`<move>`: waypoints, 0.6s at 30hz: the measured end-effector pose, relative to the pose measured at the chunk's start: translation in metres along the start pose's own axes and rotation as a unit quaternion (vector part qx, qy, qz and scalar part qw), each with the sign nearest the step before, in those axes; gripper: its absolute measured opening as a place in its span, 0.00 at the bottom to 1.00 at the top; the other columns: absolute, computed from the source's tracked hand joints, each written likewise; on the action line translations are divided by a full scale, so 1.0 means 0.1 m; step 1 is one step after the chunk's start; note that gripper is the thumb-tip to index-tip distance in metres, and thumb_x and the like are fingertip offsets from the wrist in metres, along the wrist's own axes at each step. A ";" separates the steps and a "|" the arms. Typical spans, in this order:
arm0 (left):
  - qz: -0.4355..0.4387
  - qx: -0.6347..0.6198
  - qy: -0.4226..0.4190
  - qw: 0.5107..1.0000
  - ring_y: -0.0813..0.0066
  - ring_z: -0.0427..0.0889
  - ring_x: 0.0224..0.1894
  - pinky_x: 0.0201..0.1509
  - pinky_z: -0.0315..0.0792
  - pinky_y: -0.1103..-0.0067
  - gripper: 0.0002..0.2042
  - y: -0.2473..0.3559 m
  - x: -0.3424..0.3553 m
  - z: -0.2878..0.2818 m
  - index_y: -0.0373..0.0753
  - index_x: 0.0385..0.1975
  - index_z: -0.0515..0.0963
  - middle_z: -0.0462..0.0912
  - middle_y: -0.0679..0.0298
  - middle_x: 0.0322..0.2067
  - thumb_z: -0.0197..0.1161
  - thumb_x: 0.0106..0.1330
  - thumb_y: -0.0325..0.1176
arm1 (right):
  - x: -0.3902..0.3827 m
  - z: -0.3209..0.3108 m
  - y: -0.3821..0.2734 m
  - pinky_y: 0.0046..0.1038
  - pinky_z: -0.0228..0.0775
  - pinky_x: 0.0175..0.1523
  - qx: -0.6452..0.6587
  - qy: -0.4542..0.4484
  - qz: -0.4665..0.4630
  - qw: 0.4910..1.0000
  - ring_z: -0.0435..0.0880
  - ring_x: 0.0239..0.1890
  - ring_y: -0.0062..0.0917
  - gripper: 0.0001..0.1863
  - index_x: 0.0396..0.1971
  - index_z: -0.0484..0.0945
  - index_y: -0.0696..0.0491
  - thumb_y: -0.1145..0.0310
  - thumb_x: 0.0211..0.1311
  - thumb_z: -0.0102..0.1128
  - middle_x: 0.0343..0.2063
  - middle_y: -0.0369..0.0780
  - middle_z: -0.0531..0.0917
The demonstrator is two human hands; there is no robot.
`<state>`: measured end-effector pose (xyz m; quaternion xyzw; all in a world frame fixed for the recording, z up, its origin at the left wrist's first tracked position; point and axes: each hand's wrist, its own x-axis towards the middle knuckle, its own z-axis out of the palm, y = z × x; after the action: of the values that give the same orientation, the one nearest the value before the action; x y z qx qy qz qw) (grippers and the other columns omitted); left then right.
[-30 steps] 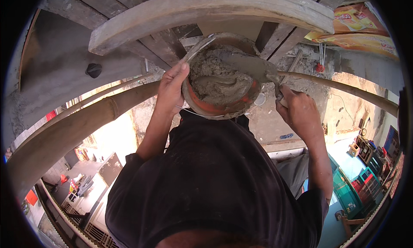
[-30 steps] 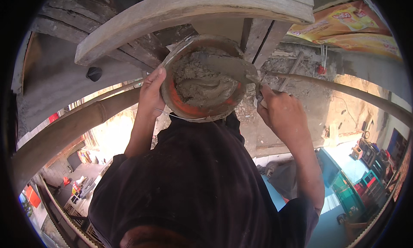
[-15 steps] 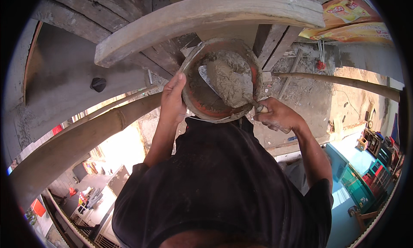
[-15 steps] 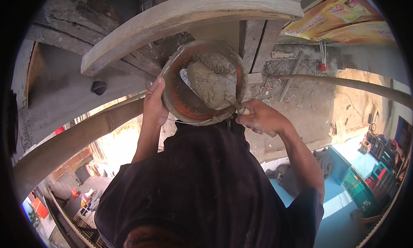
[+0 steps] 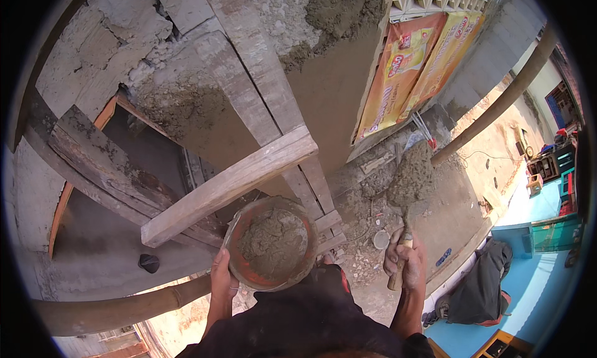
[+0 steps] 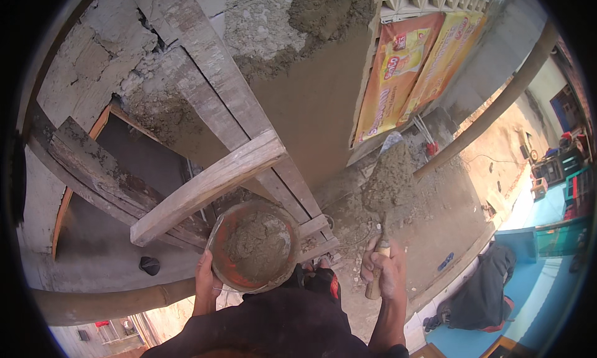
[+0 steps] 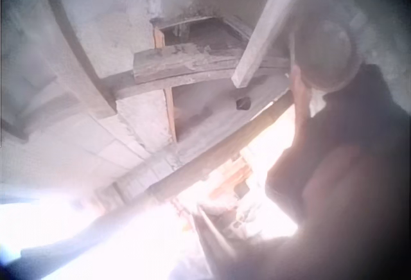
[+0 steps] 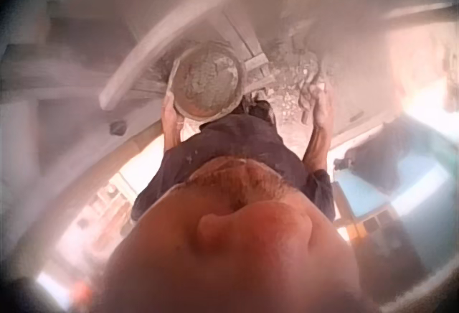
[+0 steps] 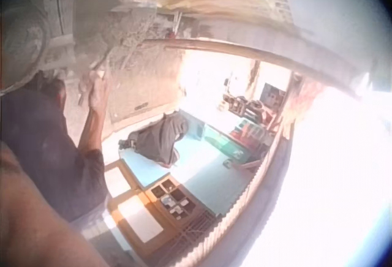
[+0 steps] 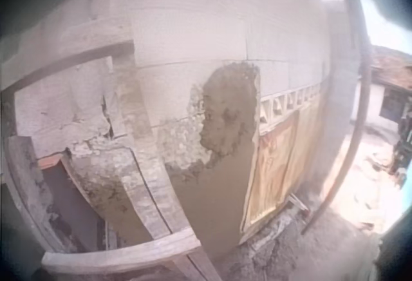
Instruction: The person applies wet plaster to a brick wall using a trowel, taking fresh plaster from a bucket held in the other hand.
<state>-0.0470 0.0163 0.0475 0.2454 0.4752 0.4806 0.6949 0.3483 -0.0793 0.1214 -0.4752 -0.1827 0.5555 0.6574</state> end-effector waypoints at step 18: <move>-0.049 0.059 0.102 0.992 0.54 0.84 0.43 0.50 0.79 0.61 0.30 -0.22 -0.21 -0.39 0.31 0.57 0.72 0.82 0.50 0.45 0.53 0.71 0.55 | 4.61 1.15 0.43 0.52 0.70 0.42 -0.384 0.277 -0.355 0.806 0.80 0.40 0.58 0.15 0.42 0.68 0.60 0.70 0.60 0.59 0.32 0.59 0.81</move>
<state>-0.0742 -0.0157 0.0223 0.2118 0.5827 0.4396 0.6499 0.3812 0.3836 0.0082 -0.7245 -0.3470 0.0130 0.5954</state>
